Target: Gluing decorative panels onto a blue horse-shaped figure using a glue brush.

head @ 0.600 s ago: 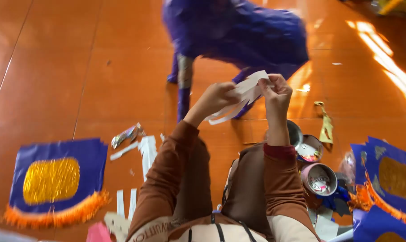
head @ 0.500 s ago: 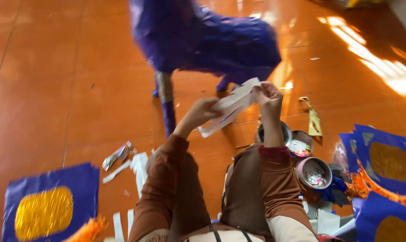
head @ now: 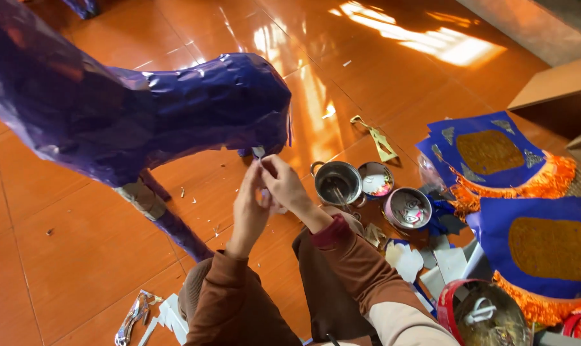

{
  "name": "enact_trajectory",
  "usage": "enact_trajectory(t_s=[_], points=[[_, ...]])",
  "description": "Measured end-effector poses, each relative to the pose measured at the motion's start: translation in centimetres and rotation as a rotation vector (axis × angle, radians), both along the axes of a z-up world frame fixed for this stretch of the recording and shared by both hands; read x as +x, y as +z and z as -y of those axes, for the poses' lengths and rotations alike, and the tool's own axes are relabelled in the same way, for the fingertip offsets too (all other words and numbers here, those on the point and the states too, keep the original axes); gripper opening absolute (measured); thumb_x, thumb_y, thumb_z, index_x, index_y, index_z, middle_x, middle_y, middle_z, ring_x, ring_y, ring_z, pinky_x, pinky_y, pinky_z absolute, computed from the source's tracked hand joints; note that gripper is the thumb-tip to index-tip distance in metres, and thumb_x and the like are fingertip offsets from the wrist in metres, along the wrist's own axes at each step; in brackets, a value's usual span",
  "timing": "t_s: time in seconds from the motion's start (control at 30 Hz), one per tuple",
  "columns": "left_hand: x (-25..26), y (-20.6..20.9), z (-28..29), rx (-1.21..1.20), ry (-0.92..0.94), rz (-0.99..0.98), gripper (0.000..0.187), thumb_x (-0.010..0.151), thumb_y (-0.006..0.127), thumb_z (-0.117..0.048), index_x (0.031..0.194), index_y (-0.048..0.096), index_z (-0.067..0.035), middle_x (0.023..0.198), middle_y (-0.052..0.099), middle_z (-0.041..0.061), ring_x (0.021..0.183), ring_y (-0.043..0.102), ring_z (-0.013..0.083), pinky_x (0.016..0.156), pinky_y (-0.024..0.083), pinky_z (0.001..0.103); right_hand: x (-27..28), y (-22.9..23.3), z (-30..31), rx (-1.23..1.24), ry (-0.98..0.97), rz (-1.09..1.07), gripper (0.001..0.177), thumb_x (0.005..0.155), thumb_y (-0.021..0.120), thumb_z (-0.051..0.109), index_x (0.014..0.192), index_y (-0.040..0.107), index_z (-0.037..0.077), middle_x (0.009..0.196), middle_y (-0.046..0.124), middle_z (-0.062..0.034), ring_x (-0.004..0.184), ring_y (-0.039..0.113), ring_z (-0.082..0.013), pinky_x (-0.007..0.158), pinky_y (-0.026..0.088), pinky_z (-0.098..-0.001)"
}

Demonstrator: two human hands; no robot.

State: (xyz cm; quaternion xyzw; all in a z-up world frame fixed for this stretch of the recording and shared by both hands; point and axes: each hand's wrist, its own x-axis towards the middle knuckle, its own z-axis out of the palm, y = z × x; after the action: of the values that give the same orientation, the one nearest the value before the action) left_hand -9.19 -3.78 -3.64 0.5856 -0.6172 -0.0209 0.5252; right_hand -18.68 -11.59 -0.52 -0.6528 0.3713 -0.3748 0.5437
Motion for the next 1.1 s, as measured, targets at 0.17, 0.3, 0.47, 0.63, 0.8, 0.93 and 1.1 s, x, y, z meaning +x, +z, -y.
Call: enact_trajectory(t_s=[0.17, 0.3, 0.47, 0.63, 0.8, 0.93, 1.1], points=[[2.2, 0.3, -0.9, 0.068, 0.117, -0.192, 0.030, 0.096, 0.060, 0.000, 0.125, 0.065, -0.007, 0.111, 0.072, 0.014, 0.102, 0.069, 0.0296, 0.087, 0.055, 0.041, -2.5, 0.1, 0.4, 0.009, 0.287, 0.030, 0.031, 0.102, 0.054, 0.028, 0.121, 0.066, 0.007, 0.102, 0.071, -0.0193, 0.098, 0.066, -0.0265, 0.088, 0.054, -0.0434], [3.0, 3.3, -2.5, 0.162, 0.116, -0.494, 0.025, 0.099, 0.057, 0.000, 0.122, 0.066, -0.003, 0.107, 0.071, 0.015, 0.099, 0.066, 0.0198, 0.090, 0.054, 0.038, -8.8, -1.5, 4.1, 0.059, 0.176, 0.078, 0.030, 0.103, 0.050, 0.015, 0.129, 0.063, 0.008, 0.107, 0.072, -0.0087, 0.100, 0.065, -0.0164, 0.088, 0.055, -0.0324], [4.7, 2.7, -3.0, 0.183, 0.147, -0.643, 0.022, 0.103, 0.055, -0.001, 0.122, 0.064, -0.004, 0.101, 0.072, 0.016, 0.095, 0.070, 0.0186, 0.089, 0.056, 0.036, -17.0, -23.2, 6.7, -0.070, -0.155, -0.677, 0.022, 0.093, 0.058, 0.028, 0.100, 0.075, 0.016, 0.096, 0.073, -0.0131, 0.097, 0.069, -0.0361, 0.088, 0.054, -0.0457], [4.6, 2.4, -2.7, 0.251, 0.137, -0.707, 0.022, 0.099, 0.058, 0.000, 0.119, 0.065, -0.003, 0.097, 0.071, 0.015, 0.094, 0.067, 0.0169, 0.091, 0.056, 0.038, -18.4, -33.9, 6.1, -0.037, -0.146, -1.305, 0.038, 0.080, 0.069, 0.054, 0.107, 0.069, 0.028, 0.110, 0.060, -0.0064, 0.109, 0.060, -0.0330, 0.082, 0.053, -0.0484], [4.5, 2.1, -2.0, 0.285, 0.167, -0.730, 0.020, 0.093, 0.066, -0.001, 0.113, 0.069, -0.002, 0.090, 0.072, 0.016, 0.087, 0.068, 0.0176, 0.085, 0.057, 0.038, -17.1, -31.3, 5.4, -0.640, -0.339, -1.291, 0.011, 0.082, 0.060, 0.016, 0.087, 0.068, 0.009, 0.086, 0.055, -0.0104, 0.090, 0.056, -0.0328, 0.067, 0.044, -0.0449], [5.0, 0.5, -1.8, 0.286, 0.174, -0.745, 0.014, 0.096, 0.065, -0.003, 0.108, 0.070, -0.004, 0.089, 0.073, 0.014, 0.084, 0.069, 0.0157, 0.084, 0.057, 0.038, -19.5, -32.1, 6.9, -0.692, -0.335, -1.291, 0.008, 0.081, 0.057, 0.013, 0.083, 0.064, 0.009, 0.088, 0.052, -0.0074, 0.089, 0.053, -0.0294, 0.067, 0.046, -0.0423], [4.8, 0.9, -1.8, 0.285, 0.144, -0.801, 0.020, 0.098, 0.059, -0.003, 0.114, 0.069, -0.004, 0.095, 0.072, 0.014, 0.092, 0.065, 0.0149, 0.088, 0.056, 0.036, -19.2, -29.6, 1.3, -0.158, -0.090, -1.221, 0.034, 0.086, 0.047, 0.012, 0.119, 0.053, 0.017, 0.104, 0.054, -0.0134, 0.085, 0.068, -0.0434, 0.075, 0.056, -0.0548]])
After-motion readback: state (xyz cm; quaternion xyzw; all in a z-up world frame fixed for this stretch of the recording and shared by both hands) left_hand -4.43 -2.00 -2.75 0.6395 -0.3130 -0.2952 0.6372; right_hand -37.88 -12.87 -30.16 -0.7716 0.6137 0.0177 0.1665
